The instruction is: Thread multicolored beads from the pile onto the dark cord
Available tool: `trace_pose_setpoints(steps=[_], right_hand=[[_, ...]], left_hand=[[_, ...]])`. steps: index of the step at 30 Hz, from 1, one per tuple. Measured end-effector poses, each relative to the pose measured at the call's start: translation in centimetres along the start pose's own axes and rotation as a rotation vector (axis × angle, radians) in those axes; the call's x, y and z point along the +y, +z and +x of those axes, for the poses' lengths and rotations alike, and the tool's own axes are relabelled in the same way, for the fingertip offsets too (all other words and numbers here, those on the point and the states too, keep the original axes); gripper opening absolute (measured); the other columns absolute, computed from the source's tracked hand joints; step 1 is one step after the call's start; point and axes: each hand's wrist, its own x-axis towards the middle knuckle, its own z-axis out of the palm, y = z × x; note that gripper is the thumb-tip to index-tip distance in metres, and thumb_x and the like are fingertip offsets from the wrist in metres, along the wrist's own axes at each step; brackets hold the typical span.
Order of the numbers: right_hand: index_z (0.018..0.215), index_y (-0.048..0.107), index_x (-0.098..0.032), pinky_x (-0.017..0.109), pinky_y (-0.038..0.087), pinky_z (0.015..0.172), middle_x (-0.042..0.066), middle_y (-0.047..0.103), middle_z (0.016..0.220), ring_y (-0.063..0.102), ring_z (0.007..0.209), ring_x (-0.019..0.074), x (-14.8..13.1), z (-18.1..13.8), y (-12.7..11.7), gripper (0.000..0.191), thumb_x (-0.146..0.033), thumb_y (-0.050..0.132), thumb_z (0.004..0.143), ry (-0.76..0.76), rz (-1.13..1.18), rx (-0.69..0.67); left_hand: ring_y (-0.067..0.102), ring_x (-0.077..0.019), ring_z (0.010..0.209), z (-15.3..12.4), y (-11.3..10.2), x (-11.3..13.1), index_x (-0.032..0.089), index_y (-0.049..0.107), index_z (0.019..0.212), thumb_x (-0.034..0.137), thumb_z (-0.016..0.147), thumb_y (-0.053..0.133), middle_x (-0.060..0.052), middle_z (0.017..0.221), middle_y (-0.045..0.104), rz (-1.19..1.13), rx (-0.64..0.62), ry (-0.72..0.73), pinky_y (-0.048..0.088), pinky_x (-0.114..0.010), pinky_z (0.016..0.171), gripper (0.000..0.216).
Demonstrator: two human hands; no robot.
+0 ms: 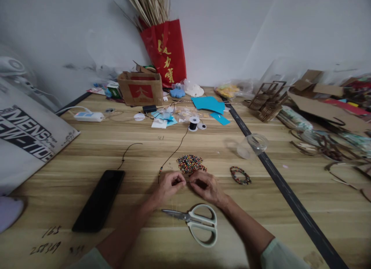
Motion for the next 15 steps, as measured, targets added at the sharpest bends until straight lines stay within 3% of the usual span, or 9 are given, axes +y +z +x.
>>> trace_pose_setpoints(steps=[15], right_hand=[[0.083,0.062,-0.017,0.027,0.048,0.064,0.006,0.065,0.075,0.059,0.069,0.016,0.08,0.03,0.0,0.01,-0.022,0.056,0.088,-0.021,-0.004,-0.021]], left_hand=[[0.049,-0.0122,0.06,-0.03,0.27,-0.14,0.014,0.059,0.066,0.027,0.073,0.06,0.0,0.062,0.054,-0.017,-0.001,-0.005,0.037,-0.021,0.056,0.015]])
